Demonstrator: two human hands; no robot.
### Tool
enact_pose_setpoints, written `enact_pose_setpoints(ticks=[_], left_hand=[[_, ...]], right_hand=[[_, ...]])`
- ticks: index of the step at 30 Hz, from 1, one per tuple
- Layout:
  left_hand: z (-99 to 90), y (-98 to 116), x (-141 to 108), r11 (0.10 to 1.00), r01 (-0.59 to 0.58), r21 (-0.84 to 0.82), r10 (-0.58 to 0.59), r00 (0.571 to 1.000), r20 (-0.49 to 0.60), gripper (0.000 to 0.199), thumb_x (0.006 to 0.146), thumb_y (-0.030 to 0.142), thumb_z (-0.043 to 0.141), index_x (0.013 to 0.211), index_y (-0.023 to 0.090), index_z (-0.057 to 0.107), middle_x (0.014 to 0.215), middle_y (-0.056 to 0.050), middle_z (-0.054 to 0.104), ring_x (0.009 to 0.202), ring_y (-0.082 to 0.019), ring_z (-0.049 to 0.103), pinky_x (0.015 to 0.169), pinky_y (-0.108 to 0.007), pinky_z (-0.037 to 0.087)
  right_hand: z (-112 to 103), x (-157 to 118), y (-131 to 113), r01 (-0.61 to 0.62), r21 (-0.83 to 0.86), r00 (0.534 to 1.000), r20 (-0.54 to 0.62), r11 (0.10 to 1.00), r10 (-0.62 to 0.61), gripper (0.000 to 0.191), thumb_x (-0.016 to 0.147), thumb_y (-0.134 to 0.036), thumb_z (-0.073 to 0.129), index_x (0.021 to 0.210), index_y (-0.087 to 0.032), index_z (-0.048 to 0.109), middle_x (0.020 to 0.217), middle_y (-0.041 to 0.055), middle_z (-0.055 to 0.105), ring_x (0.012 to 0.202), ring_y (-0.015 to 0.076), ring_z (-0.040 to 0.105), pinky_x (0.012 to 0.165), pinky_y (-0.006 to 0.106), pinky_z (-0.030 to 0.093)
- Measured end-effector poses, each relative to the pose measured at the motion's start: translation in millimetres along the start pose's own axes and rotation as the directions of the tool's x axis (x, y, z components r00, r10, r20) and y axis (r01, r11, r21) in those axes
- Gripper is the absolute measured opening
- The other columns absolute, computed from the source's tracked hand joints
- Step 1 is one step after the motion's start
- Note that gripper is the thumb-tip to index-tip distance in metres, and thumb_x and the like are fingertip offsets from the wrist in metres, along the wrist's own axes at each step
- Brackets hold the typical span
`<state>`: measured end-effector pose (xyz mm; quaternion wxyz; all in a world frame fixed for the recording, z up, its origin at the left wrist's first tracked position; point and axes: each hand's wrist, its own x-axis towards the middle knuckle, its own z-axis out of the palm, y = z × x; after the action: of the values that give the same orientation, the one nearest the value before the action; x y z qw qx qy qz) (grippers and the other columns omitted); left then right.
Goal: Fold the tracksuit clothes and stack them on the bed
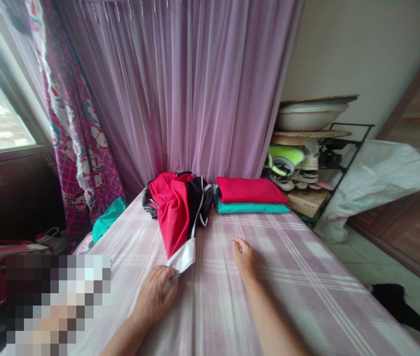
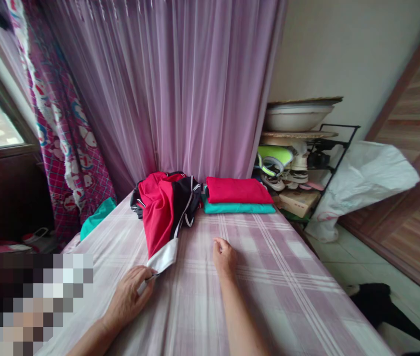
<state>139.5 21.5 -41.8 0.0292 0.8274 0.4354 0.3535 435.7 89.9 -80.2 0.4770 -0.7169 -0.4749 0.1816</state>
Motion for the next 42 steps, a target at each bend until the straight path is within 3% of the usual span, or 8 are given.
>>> enact_pose_setpoints(ticks=[7, 15, 20, 24, 29, 33, 37, 42], left_hand=[[-5.7, 43, -39, 0.991, 0.081, -0.102, -0.089, 0.993, -0.074, 0.016, 0.091, 0.027, 0.049, 0.078, 0.024, 0.058, 0.072, -0.003, 0.067, 0.07, -0.018, 0.065, 0.066, -0.03, 0.051], [-1.0, 84, -59, 0.984, 0.075, -0.164, -0.073, 0.997, 0.021, 0.02, 0.094, 0.03, 0.046, 0.08, 0.024, 0.058, 0.072, -0.003, 0.068, 0.07, -0.019, 0.065, 0.067, -0.03, 0.048], [14.7, 118, -60, 0.956, 0.071, -0.285, -0.04, 0.992, 0.116, 0.019, 0.094, 0.033, 0.048, 0.086, 0.024, 0.062, 0.076, -0.004, 0.071, 0.073, -0.019, 0.066, 0.069, -0.029, 0.047], [14.5, 132, -53, 0.909, 0.014, -0.417, 0.074, 0.978, 0.196, 0.017, 0.092, 0.034, 0.05, 0.087, 0.023, 0.063, 0.081, -0.003, 0.073, 0.074, -0.017, 0.068, 0.069, -0.027, 0.049], [-12.1, 96, -23, 0.929, 0.076, -0.363, -0.05, 0.995, 0.082, 0.021, 0.091, 0.038, 0.05, 0.097, 0.024, 0.064, 0.091, -0.006, 0.073, 0.077, -0.018, 0.069, 0.067, -0.027, 0.051], [-24.9, 40, 10, 0.969, 0.165, -0.183, -0.159, 0.986, 0.047, 0.024, 0.087, 0.03, 0.05, 0.106, 0.026, 0.065, 0.1, -0.007, 0.073, 0.086, -0.021, 0.07, 0.079, -0.034, 0.055], [-19.3, -9, 47, 0.988, 0.151, 0.032, -0.153, 0.986, 0.066, 0.037, 0.085, 0.023, 0.054, 0.12, 0.024, 0.063, 0.123, -0.013, 0.066, 0.111, -0.028, 0.066, 0.096, -0.043, 0.051], [3.1, -51, 93, 0.944, 0.115, 0.308, -0.174, 0.97, 0.17, 0.06, 0.079, 0.019, 0.066, 0.138, 0.025, 0.054, 0.153, -0.016, 0.044, 0.138, -0.035, 0.045, 0.108, -0.052, 0.04]], right_hand=[[-24, -17, -9, -0.042, 0.341, 0.995, 0.099, 0.939, 0.009, 0.032, 0.069, -0.05, 0.057, 0.075, -0.022, 0.073, 0.085, 0.0065, 0.078, 0.088, 0.025, 0.072, 0.086, 0.039, 0.055], [-54, -93, -16, -0.129, 0.488, 0.947, 0.32, 0.863, -0.039, 0.057, 0.06, -0.069, 0.071, 0.087, -0.019, 0.076, 0.094, 0.0128, 0.077, 0.089, 0.0292, 0.072, 0.088, 0.044, 0.054], [-52, -127, -24, -0.149, 0.451, 0.883, 0.461, 0.88, -0.087, 0.057, 0.061, -0.06, 0.074, 0.101, -0.019, 0.073, 0.096, 0.0104, 0.077, 0.091, 0.0272, 0.072, 0.087, 0.04, 0.055], [-72, -117, -23, -0.02, 0.339, 0.864, 0.48, 0.941, -0.155, 0.043, 0.065, -0.047, 0.066, 0.095, -0.017, 0.074, 0.083, 0.0071, 0.077, 0.077, 0.0262, 0.07, 0.073, 0.038, 0.055], [-159, -57, 5, 0.04, 0.029, 0.994, 0.097, 0.999, -0.043, 0.038, 0.071, -0.039, 0.056, 0.094, -0.018, 0.076, 0.086, 0.0097, 0.076, 0.087, 0.0299, 0.07, 0.079, 0.04, 0.054], [-211, -16, 24, -0.135, -0.495, 0.986, -0.149, 0.859, 0.07, 0.045, 0.079, -0.03, 0.05, 0.116, -0.021, 0.074, 0.112, 0.0164, 0.071, 0.1, 0.0351, 0.067, 0.083, 0.047, 0.052], [-199, 11, 11, 0.074, -0.666, 0.982, -0.08, 0.742, -0.17, 0.046, 0.084, -0.027, 0.048, 0.124, -0.024, 0.069, 0.135, 0.0119, 0.062, 0.117, 0.0332, 0.06, 0.095, 0.048, 0.049], [-133, 63, -27, 0.345, -0.634, 0.93, 0.132, 0.692, -0.343, 0.041, 0.088, -0.022, 0.046, 0.121, -0.017, 0.07, 0.128, 0.012, 0.066, 0.117, 0.0255, 0.061, 0.103, 0.036, 0.045]])
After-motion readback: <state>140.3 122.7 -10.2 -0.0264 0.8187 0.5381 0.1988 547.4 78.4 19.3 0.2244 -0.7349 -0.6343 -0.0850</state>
